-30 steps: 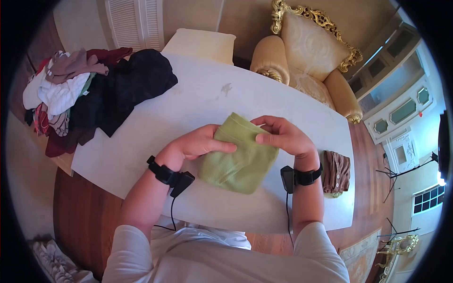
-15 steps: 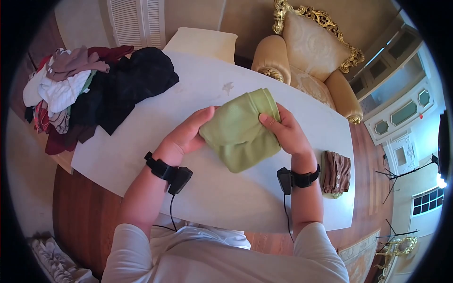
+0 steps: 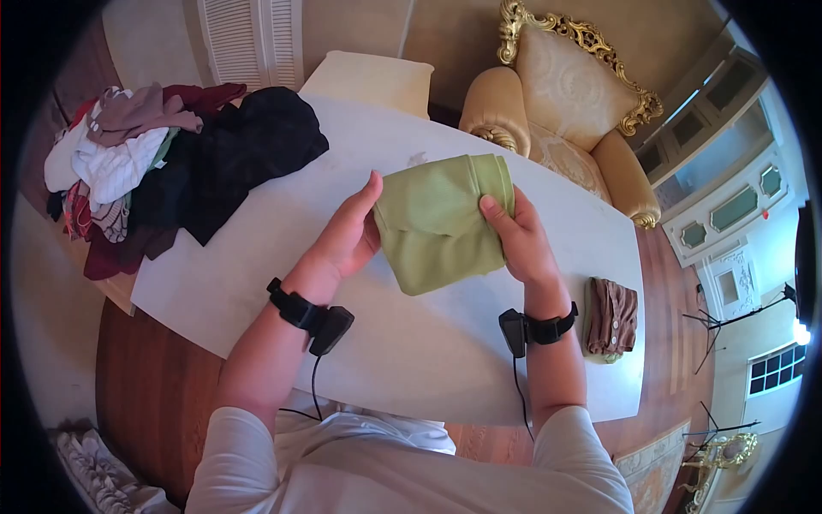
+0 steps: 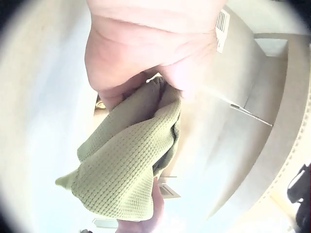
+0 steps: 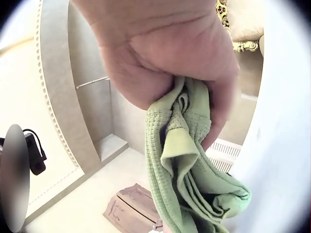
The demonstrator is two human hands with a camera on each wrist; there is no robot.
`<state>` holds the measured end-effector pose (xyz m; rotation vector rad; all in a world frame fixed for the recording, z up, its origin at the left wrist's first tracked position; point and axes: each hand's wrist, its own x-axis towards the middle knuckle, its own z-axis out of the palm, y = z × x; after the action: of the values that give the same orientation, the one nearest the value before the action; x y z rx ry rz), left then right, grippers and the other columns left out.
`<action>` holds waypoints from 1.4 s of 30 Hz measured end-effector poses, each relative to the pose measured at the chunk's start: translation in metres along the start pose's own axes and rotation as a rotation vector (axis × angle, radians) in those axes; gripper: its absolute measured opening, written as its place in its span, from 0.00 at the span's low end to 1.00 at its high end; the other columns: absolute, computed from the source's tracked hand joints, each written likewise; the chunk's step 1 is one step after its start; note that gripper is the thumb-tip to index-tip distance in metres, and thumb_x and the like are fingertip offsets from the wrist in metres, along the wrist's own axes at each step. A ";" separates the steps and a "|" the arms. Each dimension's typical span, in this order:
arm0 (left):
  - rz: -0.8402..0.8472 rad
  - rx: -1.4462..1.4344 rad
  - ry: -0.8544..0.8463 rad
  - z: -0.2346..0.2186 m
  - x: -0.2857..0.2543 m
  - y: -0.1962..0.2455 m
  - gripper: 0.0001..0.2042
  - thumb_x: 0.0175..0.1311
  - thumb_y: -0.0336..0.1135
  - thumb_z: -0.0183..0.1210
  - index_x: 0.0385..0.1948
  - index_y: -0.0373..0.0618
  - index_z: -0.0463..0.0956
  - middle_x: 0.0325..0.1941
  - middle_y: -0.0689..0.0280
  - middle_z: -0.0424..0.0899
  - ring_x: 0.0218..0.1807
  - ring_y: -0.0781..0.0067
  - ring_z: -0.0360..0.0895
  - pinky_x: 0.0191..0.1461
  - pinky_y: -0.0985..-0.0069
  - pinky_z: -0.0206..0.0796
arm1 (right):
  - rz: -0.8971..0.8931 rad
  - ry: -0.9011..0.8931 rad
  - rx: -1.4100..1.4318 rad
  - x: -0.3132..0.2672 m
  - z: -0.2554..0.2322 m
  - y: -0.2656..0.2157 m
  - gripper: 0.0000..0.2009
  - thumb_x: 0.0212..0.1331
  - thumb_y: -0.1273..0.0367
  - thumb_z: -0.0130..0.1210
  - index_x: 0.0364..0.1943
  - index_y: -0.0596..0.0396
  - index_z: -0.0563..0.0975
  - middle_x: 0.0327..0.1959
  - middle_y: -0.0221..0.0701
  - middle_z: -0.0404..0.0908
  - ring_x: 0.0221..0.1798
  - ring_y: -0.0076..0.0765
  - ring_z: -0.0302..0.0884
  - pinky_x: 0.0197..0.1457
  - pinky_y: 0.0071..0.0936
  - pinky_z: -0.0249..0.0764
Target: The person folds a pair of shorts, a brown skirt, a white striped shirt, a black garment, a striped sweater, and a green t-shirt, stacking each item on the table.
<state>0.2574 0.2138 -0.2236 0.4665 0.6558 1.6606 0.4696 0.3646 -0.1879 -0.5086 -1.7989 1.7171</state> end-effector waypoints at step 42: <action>-0.279 0.292 -0.132 -0.032 0.015 -0.025 0.26 0.79 0.43 0.58 0.71 0.38 0.67 0.67 0.59 0.80 0.65 0.64 0.81 0.68 0.65 0.76 | 0.110 -0.107 0.057 -0.007 -0.014 0.012 0.25 0.72 0.73 0.61 0.70 0.58 0.68 0.62 0.33 0.81 0.63 0.30 0.78 0.67 0.33 0.76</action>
<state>0.2532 0.2258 -0.2650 0.6562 0.8298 1.2651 0.4820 0.3718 -0.2008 -0.5085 -1.8194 1.8969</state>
